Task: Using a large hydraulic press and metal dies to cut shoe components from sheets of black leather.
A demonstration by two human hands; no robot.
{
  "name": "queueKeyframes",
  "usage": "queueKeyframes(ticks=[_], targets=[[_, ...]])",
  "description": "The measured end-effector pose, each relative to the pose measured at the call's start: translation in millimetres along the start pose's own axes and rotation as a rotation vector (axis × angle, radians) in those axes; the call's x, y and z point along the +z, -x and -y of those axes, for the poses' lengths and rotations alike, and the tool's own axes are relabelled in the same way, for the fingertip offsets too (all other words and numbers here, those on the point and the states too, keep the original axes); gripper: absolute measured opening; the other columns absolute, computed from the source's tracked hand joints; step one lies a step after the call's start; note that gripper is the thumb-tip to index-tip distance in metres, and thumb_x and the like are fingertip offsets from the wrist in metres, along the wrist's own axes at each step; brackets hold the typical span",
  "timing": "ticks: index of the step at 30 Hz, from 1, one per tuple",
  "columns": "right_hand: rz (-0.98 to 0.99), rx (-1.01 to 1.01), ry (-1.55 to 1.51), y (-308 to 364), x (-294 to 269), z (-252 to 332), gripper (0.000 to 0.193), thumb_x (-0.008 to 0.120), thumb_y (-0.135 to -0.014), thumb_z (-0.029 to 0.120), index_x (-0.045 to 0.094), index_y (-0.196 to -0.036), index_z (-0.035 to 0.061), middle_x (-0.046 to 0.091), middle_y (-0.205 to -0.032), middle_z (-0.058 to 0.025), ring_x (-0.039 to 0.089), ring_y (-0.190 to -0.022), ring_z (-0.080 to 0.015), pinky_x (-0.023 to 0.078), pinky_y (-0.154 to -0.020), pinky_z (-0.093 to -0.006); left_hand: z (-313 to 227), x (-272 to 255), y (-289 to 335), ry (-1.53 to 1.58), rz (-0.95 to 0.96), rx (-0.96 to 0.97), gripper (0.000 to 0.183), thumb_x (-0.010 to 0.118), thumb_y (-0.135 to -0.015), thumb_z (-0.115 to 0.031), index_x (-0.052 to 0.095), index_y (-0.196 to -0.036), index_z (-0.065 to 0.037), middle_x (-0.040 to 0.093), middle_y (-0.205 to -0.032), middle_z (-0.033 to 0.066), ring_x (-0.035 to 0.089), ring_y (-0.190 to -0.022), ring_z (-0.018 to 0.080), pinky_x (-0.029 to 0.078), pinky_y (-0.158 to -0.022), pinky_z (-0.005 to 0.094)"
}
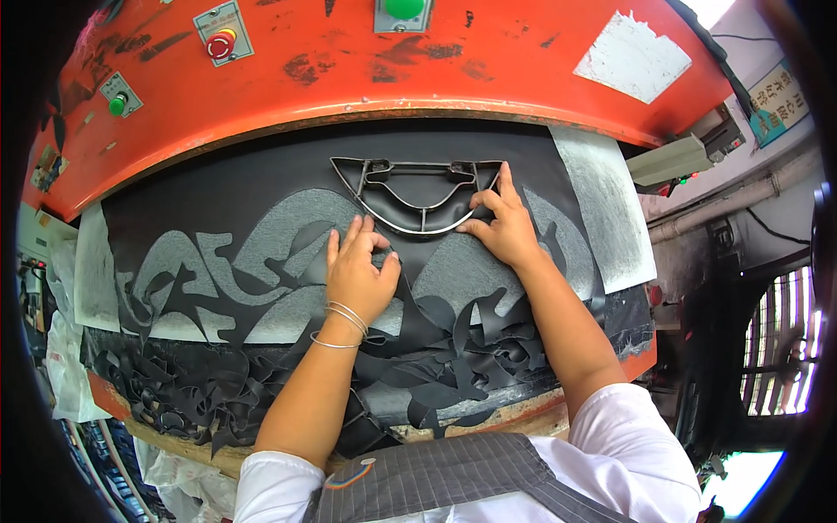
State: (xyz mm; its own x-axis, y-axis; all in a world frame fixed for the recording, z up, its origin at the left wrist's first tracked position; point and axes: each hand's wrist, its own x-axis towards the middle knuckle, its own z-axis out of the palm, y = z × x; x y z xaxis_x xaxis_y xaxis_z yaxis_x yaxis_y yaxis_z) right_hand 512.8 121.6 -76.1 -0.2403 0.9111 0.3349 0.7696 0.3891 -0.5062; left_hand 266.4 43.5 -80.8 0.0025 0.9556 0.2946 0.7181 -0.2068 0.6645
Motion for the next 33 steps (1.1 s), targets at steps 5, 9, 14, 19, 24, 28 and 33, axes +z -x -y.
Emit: queueKeyframes(ticks=[5, 9, 14, 19, 24, 28, 33], targets=[[0.031, -0.037, -0.012, 4, -5, 2, 0.043, 0.086, -0.063, 0.029, 0.062, -0.095, 0.0144, 0.020, -0.144, -0.0423, 0.043, -0.125, -0.0490, 0.042, -0.101, -0.0451, -2, -2, 2, 0.024, 0.007, -0.003, 0.020, 0.065, -0.079, -0.017, 0.055, -0.092, -0.006, 0.053, -0.133, 0.0256, 0.041, -0.134, 0.0347, 0.017, -0.115, 0.0489], [0.038, -0.049, 0.006, 8, -10, -1, 0.047, 0.086, -0.064, 0.031, 0.060, -0.099, 0.0146, 0.020, -0.145, -0.0412, 0.042, -0.125, -0.0503, 0.040, -0.102, -0.0458, -5, -5, 3, 0.036, 0.002, 0.019, 0.024, 0.067, -0.079, -0.019, 0.058, -0.097, -0.006, 0.053, -0.133, 0.0255, 0.042, -0.134, 0.0348, 0.018, -0.115, 0.0476], [0.077, 0.076, 0.108, 19, -30, 57, 0.075, 0.084, -0.067, 0.033, 0.049, -0.132, 0.0178, 0.027, -0.146, -0.0316, 0.043, -0.125, -0.0451, 0.039, -0.104, -0.0463, 45, -59, 6, 0.577, -0.114, -0.205, 0.028, 0.067, -0.085, -0.009, 0.060, -0.111, -0.002, 0.063, -0.117, 0.0122, 0.054, -0.117, 0.0198, 0.042, -0.101, 0.0344], [-0.139, -0.134, -0.153, -6, -62, 118, 0.070, 0.082, -0.071, 0.028, 0.049, -0.128, 0.0058, 0.050, -0.126, -0.0214, 0.054, -0.112, -0.0354, 0.046, -0.094, -0.0425, 105, -201, -28, 0.392, -0.559, -0.127, 0.021, 0.056, -0.097, -0.022, 0.063, -0.098, -0.003, 0.065, -0.092, 0.0051, 0.061, -0.086, 0.0130, 0.049, -0.080, 0.0277], [-0.354, -0.149, -0.363, -42, -77, 185, 0.042, 0.077, -0.077, 0.018, 0.053, -0.108, 0.0027, 0.062, -0.091, -0.0131, 0.062, -0.077, -0.0274, 0.051, -0.071, -0.0379, 133, -289, -29, 0.103, -1.064, 0.081, 0.030, 0.047, -0.102, -0.026, 0.061, -0.093, -0.001, 0.064, -0.088, 0.0039, 0.056, -0.079, 0.0130, 0.046, -0.076, 0.0282], [-0.415, -0.182, -0.207, -24, -71, 208, 0.025, 0.072, -0.081, 0.012, 0.052, -0.092, 0.0025, 0.059, -0.071, -0.0113, 0.059, -0.065, -0.0245, 0.047, -0.061, -0.0370, 153, -335, -6, -0.244, -0.720, 0.161, 0.032, 0.046, -0.101, -0.026, 0.052, -0.083, -0.001, 0.054, -0.075, 0.0062, 0.047, -0.068, 0.0147, 0.042, -0.067, 0.0311], [-0.243, -0.105, -0.279, 51, -80, 213, 0.026, 0.073, -0.083, 0.017, 0.053, -0.091, 0.0023, 0.059, -0.070, -0.0147, 0.060, -0.066, -0.0276, 0.049, -0.063, -0.0382, 87, -313, 81, 0.019, -0.470, -0.013, 0.032, 0.049, -0.099, -0.023, 0.048, -0.076, -0.001, 0.046, -0.067, 0.0067, 0.043, -0.064, 0.0158, 0.038, -0.061, 0.0309]])
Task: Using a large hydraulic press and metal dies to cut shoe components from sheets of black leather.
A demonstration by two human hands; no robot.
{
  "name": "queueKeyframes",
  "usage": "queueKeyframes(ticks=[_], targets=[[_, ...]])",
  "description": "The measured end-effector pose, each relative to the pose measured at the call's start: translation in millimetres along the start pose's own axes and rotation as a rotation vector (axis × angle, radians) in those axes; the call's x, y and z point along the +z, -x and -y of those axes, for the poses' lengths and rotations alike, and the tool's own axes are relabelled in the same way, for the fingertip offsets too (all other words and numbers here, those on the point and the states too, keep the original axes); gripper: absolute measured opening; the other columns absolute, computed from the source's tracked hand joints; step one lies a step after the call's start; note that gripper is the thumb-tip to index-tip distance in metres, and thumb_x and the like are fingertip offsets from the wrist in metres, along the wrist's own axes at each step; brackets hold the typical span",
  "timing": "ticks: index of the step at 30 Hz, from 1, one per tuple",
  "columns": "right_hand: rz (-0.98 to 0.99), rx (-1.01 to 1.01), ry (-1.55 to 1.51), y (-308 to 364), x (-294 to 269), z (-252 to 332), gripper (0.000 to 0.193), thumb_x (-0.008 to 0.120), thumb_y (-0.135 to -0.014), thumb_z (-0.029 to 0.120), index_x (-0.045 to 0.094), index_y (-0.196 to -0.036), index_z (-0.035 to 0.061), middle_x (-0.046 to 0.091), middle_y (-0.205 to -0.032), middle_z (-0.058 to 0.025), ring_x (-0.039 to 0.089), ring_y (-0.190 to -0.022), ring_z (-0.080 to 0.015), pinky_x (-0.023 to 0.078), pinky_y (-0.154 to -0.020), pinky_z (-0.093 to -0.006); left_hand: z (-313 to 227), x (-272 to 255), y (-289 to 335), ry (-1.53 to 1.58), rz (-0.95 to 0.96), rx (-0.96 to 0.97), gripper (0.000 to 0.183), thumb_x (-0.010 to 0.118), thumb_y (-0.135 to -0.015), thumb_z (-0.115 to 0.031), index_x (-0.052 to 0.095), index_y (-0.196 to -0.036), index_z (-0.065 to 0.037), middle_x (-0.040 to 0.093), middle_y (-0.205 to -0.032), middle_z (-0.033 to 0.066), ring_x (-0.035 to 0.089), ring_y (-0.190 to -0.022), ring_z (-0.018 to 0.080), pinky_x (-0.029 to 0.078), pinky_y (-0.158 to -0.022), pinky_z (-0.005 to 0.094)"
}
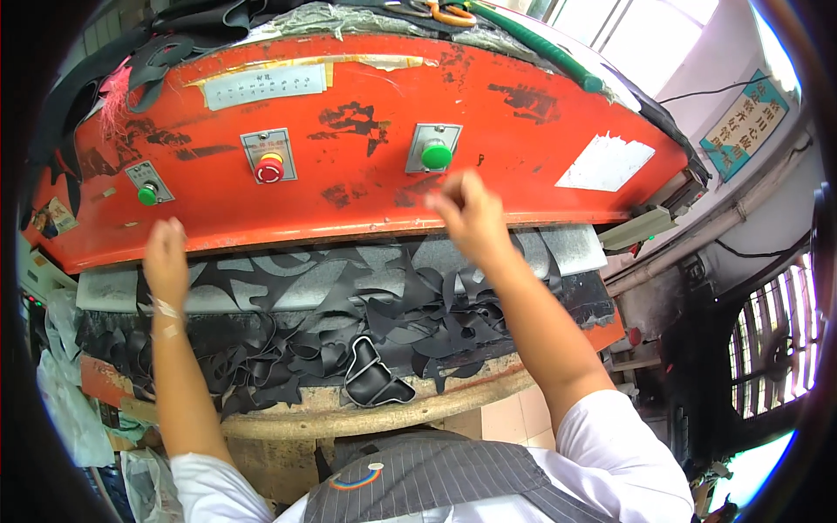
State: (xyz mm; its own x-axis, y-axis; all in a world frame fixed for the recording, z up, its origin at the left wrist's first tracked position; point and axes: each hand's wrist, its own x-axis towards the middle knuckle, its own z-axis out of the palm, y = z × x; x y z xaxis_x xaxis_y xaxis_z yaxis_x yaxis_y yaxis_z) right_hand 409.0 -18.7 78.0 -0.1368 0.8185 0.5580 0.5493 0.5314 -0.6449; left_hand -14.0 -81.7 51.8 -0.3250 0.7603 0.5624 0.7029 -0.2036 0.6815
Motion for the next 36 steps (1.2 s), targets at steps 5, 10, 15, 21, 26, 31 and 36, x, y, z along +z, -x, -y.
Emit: queueKeyframes(ticks=[5, 10, 15, 21, 26, 31, 36], targets=[[0.803, -0.046, 0.139, 149, -33, -7, 0.044, 0.073, -0.078, 0.043, 0.061, -0.095, 0.0047, 0.062, -0.088, -0.0163, 0.061, -0.087, -0.0360, 0.049, -0.073, -0.0426, -67, 29, 167, 0.052, 0.544, -0.026, 0.029, 0.067, -0.082, -0.015, 0.054, -0.060, -0.002, 0.053, -0.059, 0.0141, 0.051, -0.053, 0.0285, 0.040, -0.052, 0.0389], [0.832, -0.123, 0.280, 255, -47, 5, 0.049, 0.080, -0.067, 0.031, 0.063, -0.106, 0.0062, 0.060, -0.098, -0.0105, 0.057, -0.096, -0.0300, 0.049, -0.079, -0.0371, -94, 35, 269, 0.002, 0.586, 0.020, 0.016, 0.070, -0.077, -0.021, 0.068, -0.069, -0.007, 0.064, -0.070, 0.0085, 0.061, -0.067, 0.0289, 0.049, -0.062, 0.0385], [0.707, -0.077, 0.397, 271, -40, 0, 0.046, 0.081, -0.060, 0.022, 0.062, -0.100, 0.0056, 0.058, -0.094, -0.0081, 0.056, -0.095, -0.0261, 0.049, -0.080, -0.0361, -102, 49, 281, -0.182, 0.486, 0.049, 0.015, 0.072, -0.071, -0.021, 0.067, -0.062, -0.010, 0.063, -0.068, 0.0043, 0.060, -0.069, 0.0271, 0.049, -0.061, 0.0385], [0.789, -0.103, 0.305, 242, -50, -15, 0.042, 0.079, -0.066, 0.026, 0.063, -0.098, 0.0049, 0.061, -0.094, -0.0096, 0.058, -0.095, -0.0285, 0.049, -0.081, -0.0369, -97, 54, 274, -0.174, 0.481, 0.102, 0.016, 0.073, -0.068, -0.020, 0.066, -0.061, -0.009, 0.061, -0.065, 0.0071, 0.060, -0.065, 0.0286, 0.049, -0.060, 0.0382], [0.829, -0.166, 0.058, 129, -58, -51, 0.050, 0.073, -0.076, 0.039, 0.063, -0.111, 0.0035, 0.064, -0.104, -0.0167, 0.058, -0.104, -0.0351, 0.044, -0.092, -0.0439, -115, 51, 243, -0.065, 0.688, -0.221, 0.016, 0.073, -0.075, -0.019, 0.069, -0.069, -0.004, 0.063, -0.064, 0.0106, 0.060, -0.061, 0.0274, 0.047, -0.059, 0.0351], [0.506, -0.262, 0.334, -2, -23, -128, 0.076, 0.079, -0.068, 0.042, 0.049, -0.132, 0.0122, 0.039, -0.142, -0.0233, 0.034, -0.135, -0.0400, 0.030, -0.109, -0.0478, -173, 100, 190, 0.144, 0.630, -0.180, 0.011, 0.072, -0.075, -0.013, 0.070, -0.075, -0.003, 0.065, -0.068, 0.0105, 0.061, -0.062, 0.0240, 0.047, -0.060, 0.0339], [0.648, -0.341, 0.416, -60, 38, -155, 0.061, 0.078, -0.066, 0.046, 0.059, -0.108, 0.0050, 0.059, -0.110, -0.0159, 0.051, -0.113, -0.0318, 0.039, -0.095, -0.0431, -191, 147, 169, 0.330, 0.729, -0.192, 0.008, 0.070, -0.079, -0.008, 0.070, -0.078, -0.001, 0.067, -0.070, 0.0099, 0.063, -0.065, 0.0206, 0.048, -0.062, 0.0298]])
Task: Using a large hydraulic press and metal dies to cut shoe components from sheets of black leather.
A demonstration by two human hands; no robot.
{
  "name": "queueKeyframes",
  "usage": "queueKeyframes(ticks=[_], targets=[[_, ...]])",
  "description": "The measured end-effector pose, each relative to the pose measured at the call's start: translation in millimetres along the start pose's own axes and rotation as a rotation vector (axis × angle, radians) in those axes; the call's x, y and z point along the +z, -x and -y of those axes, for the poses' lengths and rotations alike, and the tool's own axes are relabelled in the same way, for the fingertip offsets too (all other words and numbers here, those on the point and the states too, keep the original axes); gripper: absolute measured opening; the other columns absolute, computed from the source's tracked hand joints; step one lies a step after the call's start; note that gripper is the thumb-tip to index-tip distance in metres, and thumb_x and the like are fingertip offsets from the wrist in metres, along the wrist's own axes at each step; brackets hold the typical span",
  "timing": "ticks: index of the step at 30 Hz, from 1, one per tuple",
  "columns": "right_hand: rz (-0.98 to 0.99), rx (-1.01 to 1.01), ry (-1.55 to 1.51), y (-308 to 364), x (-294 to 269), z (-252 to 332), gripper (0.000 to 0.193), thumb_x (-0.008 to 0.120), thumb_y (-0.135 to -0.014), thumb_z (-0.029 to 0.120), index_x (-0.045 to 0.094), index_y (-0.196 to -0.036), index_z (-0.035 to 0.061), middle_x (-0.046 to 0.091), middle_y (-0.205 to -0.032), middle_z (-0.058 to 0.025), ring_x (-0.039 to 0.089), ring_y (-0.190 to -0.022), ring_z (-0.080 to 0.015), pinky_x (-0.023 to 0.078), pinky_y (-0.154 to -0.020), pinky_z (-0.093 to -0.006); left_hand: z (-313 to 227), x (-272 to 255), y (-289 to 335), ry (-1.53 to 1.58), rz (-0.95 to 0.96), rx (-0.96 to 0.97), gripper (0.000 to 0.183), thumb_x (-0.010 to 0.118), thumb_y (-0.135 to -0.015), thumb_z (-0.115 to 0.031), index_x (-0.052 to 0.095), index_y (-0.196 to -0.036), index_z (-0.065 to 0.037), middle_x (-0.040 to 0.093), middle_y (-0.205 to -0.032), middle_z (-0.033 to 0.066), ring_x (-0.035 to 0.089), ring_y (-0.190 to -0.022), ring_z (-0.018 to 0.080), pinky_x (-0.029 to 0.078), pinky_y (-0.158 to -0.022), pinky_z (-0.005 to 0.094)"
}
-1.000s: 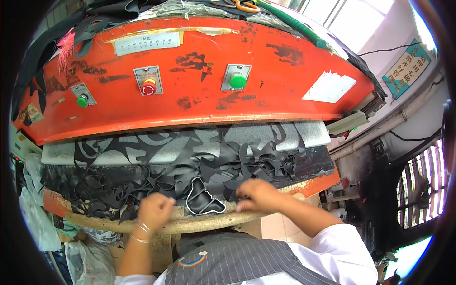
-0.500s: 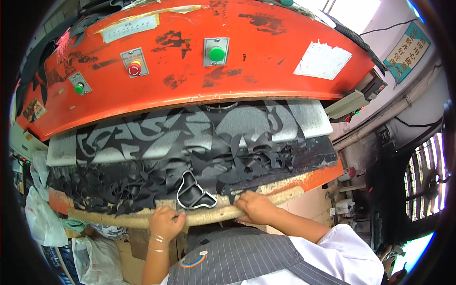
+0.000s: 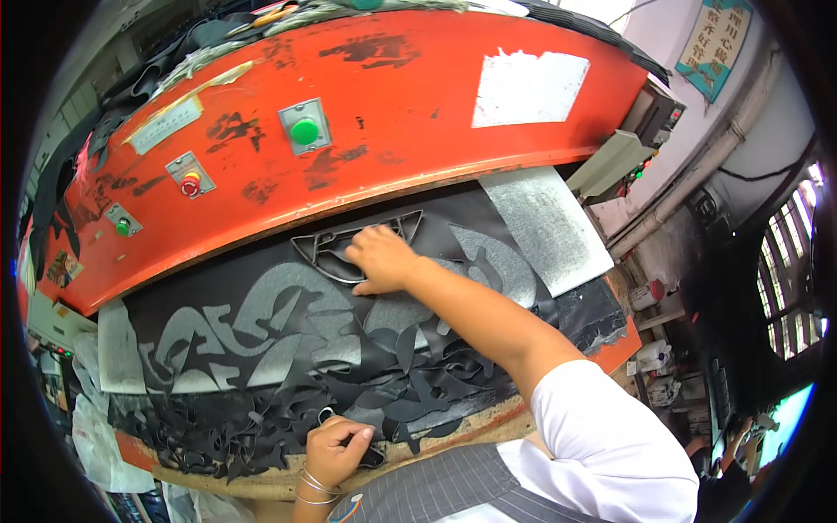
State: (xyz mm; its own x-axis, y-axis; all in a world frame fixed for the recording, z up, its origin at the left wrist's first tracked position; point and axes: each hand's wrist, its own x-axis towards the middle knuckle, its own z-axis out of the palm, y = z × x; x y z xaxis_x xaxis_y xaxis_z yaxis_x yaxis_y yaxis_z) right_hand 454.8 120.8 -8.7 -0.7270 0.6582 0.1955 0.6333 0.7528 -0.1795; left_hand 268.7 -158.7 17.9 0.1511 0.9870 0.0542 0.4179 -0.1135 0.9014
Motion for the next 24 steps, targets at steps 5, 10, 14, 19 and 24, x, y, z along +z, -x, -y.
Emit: queueKeyframes(ticks=[5, 10, 14, 19, 24], targets=[[-0.143, -0.012, -0.069, -5, 14, -4, 0.051, 0.075, -0.071, 0.042, 0.058, -0.098, 0.0027, 0.063, -0.097, -0.0139, 0.059, -0.096, -0.0307, 0.045, -0.087, -0.0410, -10, 18, -34, 0.193, -0.012, -0.135, 0.012, 0.064, -0.087, -0.008, 0.071, -0.088, 0.001, 0.069, -0.080, 0.0082, 0.063, -0.069, 0.0155, 0.050, -0.066, 0.0276], [-0.313, -0.198, -0.265, 48, -24, 58, 0.047, 0.074, -0.071, 0.039, 0.056, -0.095, 0.0039, 0.057, -0.088, -0.0124, 0.057, -0.085, -0.0302, 0.045, -0.073, -0.0395, -1, 34, -53, 0.742, -0.333, -0.191, 0.062, 0.030, -0.102, -0.050, 0.039, -0.135, 0.002, 0.053, -0.128, 0.0132, 0.051, -0.114, 0.0189, 0.039, -0.096, 0.0320], [-0.428, -0.262, -0.446, 110, -54, 107, 0.045, 0.075, -0.069, 0.037, 0.061, -0.097, 0.0053, 0.050, -0.079, -0.0083, 0.053, -0.074, -0.0264, 0.043, -0.064, -0.0369, -29, 47, -57, 1.149, -0.371, -0.151, 0.055, 0.030, -0.103, -0.048, 0.046, -0.129, -0.002, 0.057, -0.122, 0.0104, 0.054, -0.112, 0.0205, 0.041, -0.098, 0.0385], [-0.228, -0.190, -0.594, 164, -81, 123, 0.042, 0.071, -0.077, 0.037, 0.064, -0.097, 0.0009, 0.049, -0.081, -0.0122, 0.052, -0.078, -0.0290, 0.044, -0.066, -0.0394, -63, 72, -35, 1.144, -0.312, -0.137, 0.037, 0.049, -0.100, -0.033, 0.052, -0.120, -0.002, 0.062, -0.110, 0.0078, 0.061, -0.100, 0.0196, 0.049, -0.087, 0.0351], [-0.024, -0.178, -0.635, 204, -93, 121, 0.044, 0.065, -0.084, 0.039, 0.064, -0.101, -0.0018, 0.049, -0.084, -0.0184, 0.052, -0.083, -0.0327, 0.046, -0.070, -0.0416, -74, 87, -22, 1.024, -0.153, -0.100, 0.043, 0.069, -0.089, -0.027, 0.049, -0.117, -0.002, 0.059, -0.101, 0.0041, 0.060, -0.086, 0.0135, 0.051, -0.076, 0.0277]])
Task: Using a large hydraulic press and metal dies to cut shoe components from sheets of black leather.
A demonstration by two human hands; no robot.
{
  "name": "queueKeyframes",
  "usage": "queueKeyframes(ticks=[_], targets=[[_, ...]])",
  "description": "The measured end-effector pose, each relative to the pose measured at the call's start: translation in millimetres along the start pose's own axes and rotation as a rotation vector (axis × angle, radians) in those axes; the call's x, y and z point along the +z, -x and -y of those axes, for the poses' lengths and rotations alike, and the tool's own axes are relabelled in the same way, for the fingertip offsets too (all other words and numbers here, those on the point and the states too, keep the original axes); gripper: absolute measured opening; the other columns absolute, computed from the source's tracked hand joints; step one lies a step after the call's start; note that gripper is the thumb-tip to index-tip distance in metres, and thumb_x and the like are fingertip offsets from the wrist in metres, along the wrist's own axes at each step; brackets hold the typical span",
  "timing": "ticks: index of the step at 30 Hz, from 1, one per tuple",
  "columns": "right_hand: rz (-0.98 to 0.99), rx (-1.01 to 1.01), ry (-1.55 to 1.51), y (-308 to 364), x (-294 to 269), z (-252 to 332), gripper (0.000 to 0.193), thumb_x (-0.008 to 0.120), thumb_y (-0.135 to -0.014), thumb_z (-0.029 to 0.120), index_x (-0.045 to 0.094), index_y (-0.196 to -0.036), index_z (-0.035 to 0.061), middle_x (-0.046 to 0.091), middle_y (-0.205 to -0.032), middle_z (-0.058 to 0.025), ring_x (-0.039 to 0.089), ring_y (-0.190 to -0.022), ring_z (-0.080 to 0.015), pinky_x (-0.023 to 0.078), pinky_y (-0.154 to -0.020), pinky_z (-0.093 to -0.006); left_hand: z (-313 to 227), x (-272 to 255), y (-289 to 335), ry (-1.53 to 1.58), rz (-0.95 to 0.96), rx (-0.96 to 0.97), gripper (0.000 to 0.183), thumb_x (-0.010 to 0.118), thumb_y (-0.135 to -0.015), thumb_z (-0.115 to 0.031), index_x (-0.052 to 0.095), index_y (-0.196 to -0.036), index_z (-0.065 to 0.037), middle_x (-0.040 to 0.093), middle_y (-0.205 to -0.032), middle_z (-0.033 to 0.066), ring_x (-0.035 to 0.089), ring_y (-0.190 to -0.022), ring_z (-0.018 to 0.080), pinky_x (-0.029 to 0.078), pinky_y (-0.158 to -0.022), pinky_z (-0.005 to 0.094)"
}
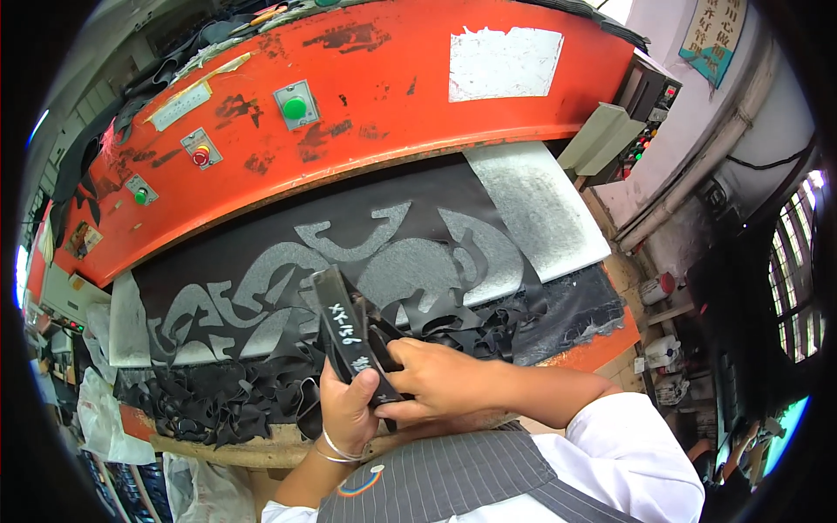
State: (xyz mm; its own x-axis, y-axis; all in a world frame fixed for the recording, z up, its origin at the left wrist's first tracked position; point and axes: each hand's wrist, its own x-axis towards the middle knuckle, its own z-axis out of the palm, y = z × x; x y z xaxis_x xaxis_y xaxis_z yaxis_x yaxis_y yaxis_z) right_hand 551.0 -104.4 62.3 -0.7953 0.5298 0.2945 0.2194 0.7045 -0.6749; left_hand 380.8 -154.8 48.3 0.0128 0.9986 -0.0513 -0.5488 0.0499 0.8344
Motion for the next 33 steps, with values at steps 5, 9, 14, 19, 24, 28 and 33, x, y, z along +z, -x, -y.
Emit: queueKeyframes(ticks=[5, 9, 14, 19, 24, 28, 33], targets=[[-0.111, 0.013, -0.007, 23, -37, -1, 0.042, 0.072, -0.080, 0.037, 0.063, -0.100, 0.0011, 0.058, -0.099, -0.0145, 0.056, -0.091, -0.0327, 0.046, -0.077, -0.0422, 23, 1, 7, -0.260, -0.066, 0.045, 0.033, 0.055, -0.098, -0.031, 0.056, -0.109, 0.001, 0.062, -0.090, 0.0023, 0.056, -0.079, 0.0075, 0.048, -0.071, 0.0241], [-0.326, -0.231, 0.244, 23, -43, 7, 0.037, 0.078, -0.070, 0.026, 0.060, -0.095, 0.0052, 0.057, -0.110, -0.0124, 0.056, -0.105, -0.0323, 0.041, -0.100, -0.0482, 26, -3, 10, -0.926, -0.100, 0.292, 0.012, 0.066, -0.084, -0.009, 0.062, -0.091, -0.001, 0.059, -0.080, 0.0069, 0.057, -0.072, 0.0226, 0.046, -0.068, 0.0326], [-0.448, -0.570, 0.576, 26, -33, -6, 0.023, 0.070, -0.074, 0.018, 0.064, -0.095, 0.0093, 0.060, -0.114, -0.0055, 0.055, -0.115, -0.0264, 0.035, -0.108, -0.0480, 19, 0, 12, -1.395, -0.090, 0.729, 0.023, 0.073, -0.072, -0.016, 0.061, -0.087, -0.003, 0.052, -0.101, 0.0152, 0.050, -0.095, 0.0338, 0.042, -0.079, 0.0407], [-0.179, -0.845, 0.588, -2, -35, 1, 0.012, 0.062, -0.074, 0.011, 0.065, -0.085, 0.0071, 0.063, -0.103, -0.0063, 0.061, -0.104, -0.0247, 0.044, -0.103, -0.0392, 25, -2, 0, -0.969, -0.190, 0.837, 0.027, 0.070, -0.072, -0.011, 0.059, -0.096, -0.004, 0.037, -0.129, 0.0222, 0.047, -0.112, 0.0361, 0.039, -0.095, 0.0442], [-0.124, -0.872, 0.638, -15, -40, 5, 0.021, 0.061, -0.069, 0.013, 0.065, -0.088, 0.0040, 0.061, -0.099, -0.0078, 0.062, -0.101, -0.0227, 0.050, -0.089, -0.0338, 17, -12, 3, -1.087, -0.006, 0.541, 0.018, 0.060, -0.083, -0.005, 0.057, -0.099, 0.000, 0.061, -0.069, 0.0215, 0.063, -0.065, 0.0425, 0.051, -0.055, 0.0407], [-0.180, -0.822, 0.805, -19, -29, 7, 0.019, 0.061, -0.075, 0.014, 0.065, -0.092, 0.0070, 0.060, -0.100, -0.0041, 0.061, -0.100, -0.0193, 0.050, -0.082, -0.0296, 14, -18, 2, -1.081, -0.046, 0.487, 0.014, 0.059, -0.086, -0.007, 0.059, -0.098, -0.001, 0.062, -0.074, 0.0222, 0.064, -0.068, 0.0413, 0.050, -0.056, 0.0405], [-0.152, -0.861, 0.694, -27, -26, -4, 0.019, 0.060, -0.071, 0.017, 0.061, -0.087, 0.0059, 0.057, -0.096, -0.0042, 0.058, -0.103, -0.0206, 0.050, -0.093, -0.0355, 25, -35, 6, -1.050, -0.233, 0.346, 0.018, 0.061, -0.091, -0.018, 0.062, -0.097, -0.001, 0.065, -0.079, 0.0216, 0.066, -0.074, 0.0390, 0.051, -0.062, 0.0381]])
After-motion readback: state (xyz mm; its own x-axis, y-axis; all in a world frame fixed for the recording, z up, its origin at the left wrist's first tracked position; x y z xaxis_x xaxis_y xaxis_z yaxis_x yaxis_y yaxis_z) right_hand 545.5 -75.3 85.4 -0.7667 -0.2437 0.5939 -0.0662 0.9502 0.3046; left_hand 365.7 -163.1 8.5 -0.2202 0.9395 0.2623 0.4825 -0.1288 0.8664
